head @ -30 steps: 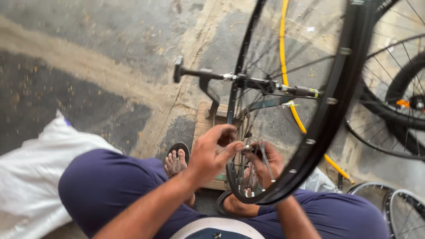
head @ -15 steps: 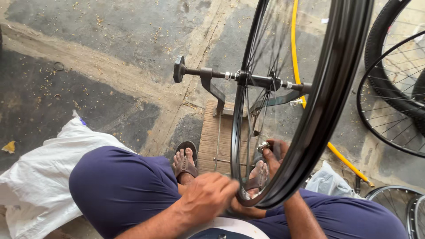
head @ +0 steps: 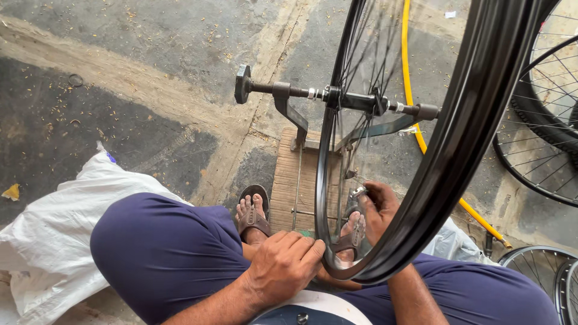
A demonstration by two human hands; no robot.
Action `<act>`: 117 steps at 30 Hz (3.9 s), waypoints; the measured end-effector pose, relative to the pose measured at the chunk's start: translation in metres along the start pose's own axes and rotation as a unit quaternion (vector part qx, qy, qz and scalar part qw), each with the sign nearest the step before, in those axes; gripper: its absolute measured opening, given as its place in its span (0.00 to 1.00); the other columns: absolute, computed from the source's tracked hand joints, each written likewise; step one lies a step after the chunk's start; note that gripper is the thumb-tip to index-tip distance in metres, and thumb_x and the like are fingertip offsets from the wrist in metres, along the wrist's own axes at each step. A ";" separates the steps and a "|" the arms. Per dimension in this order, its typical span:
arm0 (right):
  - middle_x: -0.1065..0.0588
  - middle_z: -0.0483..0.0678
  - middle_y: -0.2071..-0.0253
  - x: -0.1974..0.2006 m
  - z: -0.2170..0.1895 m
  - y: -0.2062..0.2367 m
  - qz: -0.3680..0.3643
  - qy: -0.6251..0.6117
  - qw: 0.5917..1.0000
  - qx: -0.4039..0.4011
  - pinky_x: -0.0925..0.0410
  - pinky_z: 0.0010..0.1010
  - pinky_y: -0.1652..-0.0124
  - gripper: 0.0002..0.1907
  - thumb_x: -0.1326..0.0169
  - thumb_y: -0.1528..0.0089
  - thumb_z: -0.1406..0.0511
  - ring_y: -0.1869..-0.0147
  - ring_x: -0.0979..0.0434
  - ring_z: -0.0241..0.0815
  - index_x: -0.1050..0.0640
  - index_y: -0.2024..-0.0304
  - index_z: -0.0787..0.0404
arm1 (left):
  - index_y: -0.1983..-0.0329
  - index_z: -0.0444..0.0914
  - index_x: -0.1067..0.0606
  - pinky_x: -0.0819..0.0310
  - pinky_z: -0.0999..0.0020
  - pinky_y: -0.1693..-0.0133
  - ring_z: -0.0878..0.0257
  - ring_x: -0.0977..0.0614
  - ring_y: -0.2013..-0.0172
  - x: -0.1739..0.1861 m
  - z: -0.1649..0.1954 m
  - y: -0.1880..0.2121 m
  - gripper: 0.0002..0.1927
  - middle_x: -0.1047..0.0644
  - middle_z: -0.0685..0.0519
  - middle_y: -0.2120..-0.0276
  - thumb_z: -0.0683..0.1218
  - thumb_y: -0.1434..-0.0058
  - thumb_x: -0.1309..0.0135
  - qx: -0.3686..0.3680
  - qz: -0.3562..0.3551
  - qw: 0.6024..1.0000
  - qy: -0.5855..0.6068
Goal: The person sits on the floor and uses a spoke wrench to adjust the tension of individual spokes on a bicycle wheel mounted in a truing stand. They repeatedly rotate the wheel and tighten or loosen spokes to align the rim.
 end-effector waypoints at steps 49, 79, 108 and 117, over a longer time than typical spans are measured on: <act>0.20 0.55 0.71 -0.049 0.049 -0.027 -0.113 0.306 0.944 -0.043 0.27 0.42 0.66 0.23 0.53 0.42 0.71 0.67 0.17 0.49 0.21 0.45 0.57 | 0.55 0.31 0.23 0.21 0.64 0.61 0.57 0.16 0.65 0.044 0.014 -0.006 0.17 0.20 0.48 0.64 0.48 0.38 0.34 -0.093 0.107 0.985 0.102; 0.17 0.57 0.59 -0.036 0.069 -0.037 -0.077 0.272 0.954 -0.094 0.25 0.42 0.56 0.18 0.41 0.42 0.59 0.55 0.15 0.50 0.20 0.51 0.60 | 0.55 0.29 0.23 0.21 0.63 0.63 0.56 0.16 0.66 0.037 0.012 -0.004 0.16 0.19 0.46 0.64 0.45 0.40 0.33 -0.061 0.100 0.988 0.098; 0.20 0.51 0.50 -0.036 -0.007 0.010 -0.235 -0.095 0.965 -0.072 0.27 0.31 0.49 0.19 0.41 0.38 0.70 0.48 0.21 0.39 0.24 0.44 0.67 | 0.56 0.41 0.19 0.24 0.56 0.56 0.48 0.17 0.57 -0.080 -0.124 -0.044 0.12 0.19 0.47 0.60 0.51 0.38 0.42 0.279 0.012 0.922 0.270; 0.19 0.58 0.59 -0.031 -0.006 0.023 -0.153 0.069 0.982 -0.089 0.28 0.32 0.57 0.17 0.36 0.40 0.73 0.56 0.20 0.42 0.21 0.49 0.72 | 0.53 0.43 0.19 0.21 0.62 0.52 0.56 0.15 0.55 -0.081 -0.123 -0.041 0.12 0.17 0.50 0.57 0.50 0.38 0.41 0.294 -0.037 0.893 0.339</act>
Point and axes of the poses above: each hand's wrist, its own y-axis away from the middle knuckle, its own x-axis out of the back of the hand, z = x × y, the point moved 7 cm from there along -y, towards the middle knuckle
